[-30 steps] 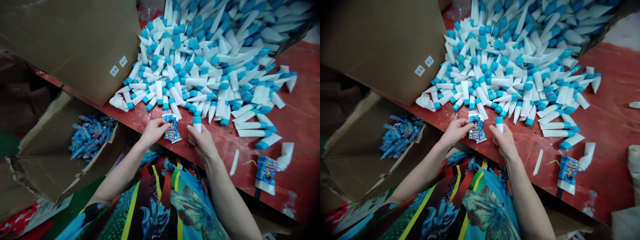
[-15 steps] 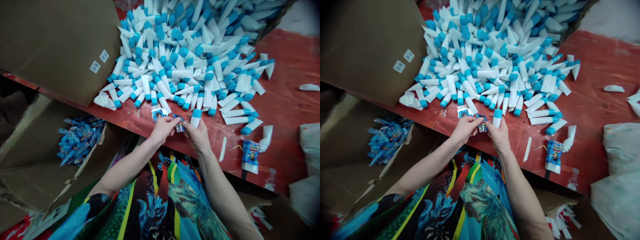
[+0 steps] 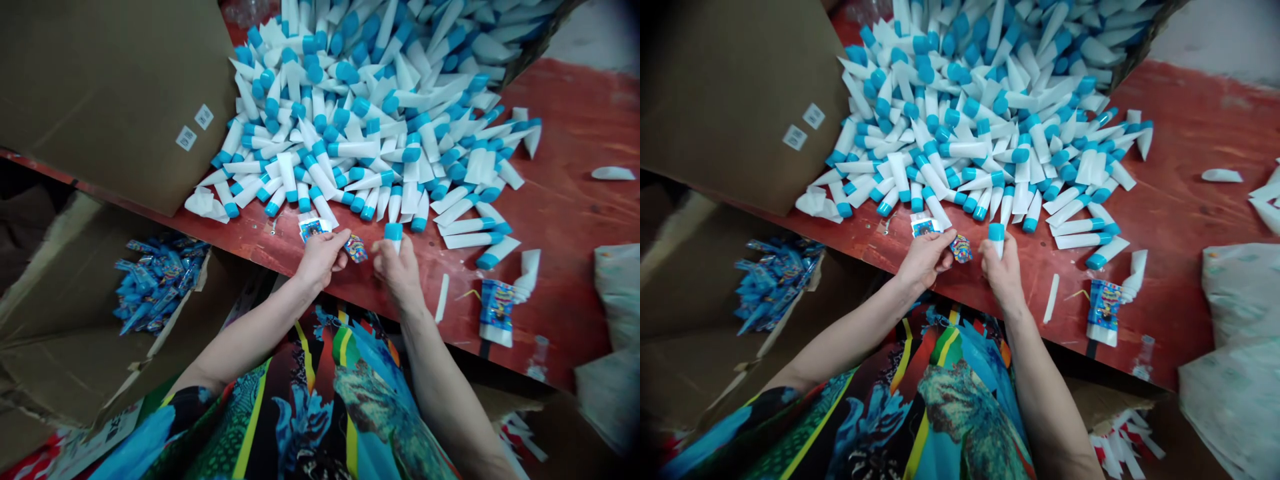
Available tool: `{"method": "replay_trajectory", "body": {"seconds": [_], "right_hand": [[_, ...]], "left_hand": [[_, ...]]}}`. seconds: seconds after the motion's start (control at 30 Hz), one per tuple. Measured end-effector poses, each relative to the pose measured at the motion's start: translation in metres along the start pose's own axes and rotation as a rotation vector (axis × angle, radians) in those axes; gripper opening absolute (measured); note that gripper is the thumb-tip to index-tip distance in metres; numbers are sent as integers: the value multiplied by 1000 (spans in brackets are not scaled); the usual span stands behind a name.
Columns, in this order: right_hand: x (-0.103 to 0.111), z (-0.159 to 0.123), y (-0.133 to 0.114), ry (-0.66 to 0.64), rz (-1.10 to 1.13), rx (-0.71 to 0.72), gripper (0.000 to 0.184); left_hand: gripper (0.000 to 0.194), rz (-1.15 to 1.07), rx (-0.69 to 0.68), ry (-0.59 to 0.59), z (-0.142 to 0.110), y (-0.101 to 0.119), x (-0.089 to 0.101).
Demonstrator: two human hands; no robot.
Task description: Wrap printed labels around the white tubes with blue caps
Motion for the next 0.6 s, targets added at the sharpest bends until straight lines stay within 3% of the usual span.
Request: {"method": "replay_trajectory", "body": {"seconds": [0.1,0.27,0.43,0.6], "right_hand": [[6,-22,-5,-123,-51,12,58],[2,-50,-22,-142,-596,167,52],[-11,-49,-28,-90,-807,172,55],[-24,-43,-26,-151,-872,148,61]], "left_hand": [[53,-36,-13,50,0,2,3],[52,-78,-35,60,-1,3,4],[51,-84,-76,69,-5,5,6],[50,-114,-105,71,-7,8,11]]}}
Point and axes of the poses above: each hand's wrist, its own z-axis towards the middle knuckle, its own x-axis out of the back of the hand, y = z × x, the point moved 7 cm from there along z, towards the middle knuckle, and after that the axes turned 4 degrees about x, right-handed, at the moved point
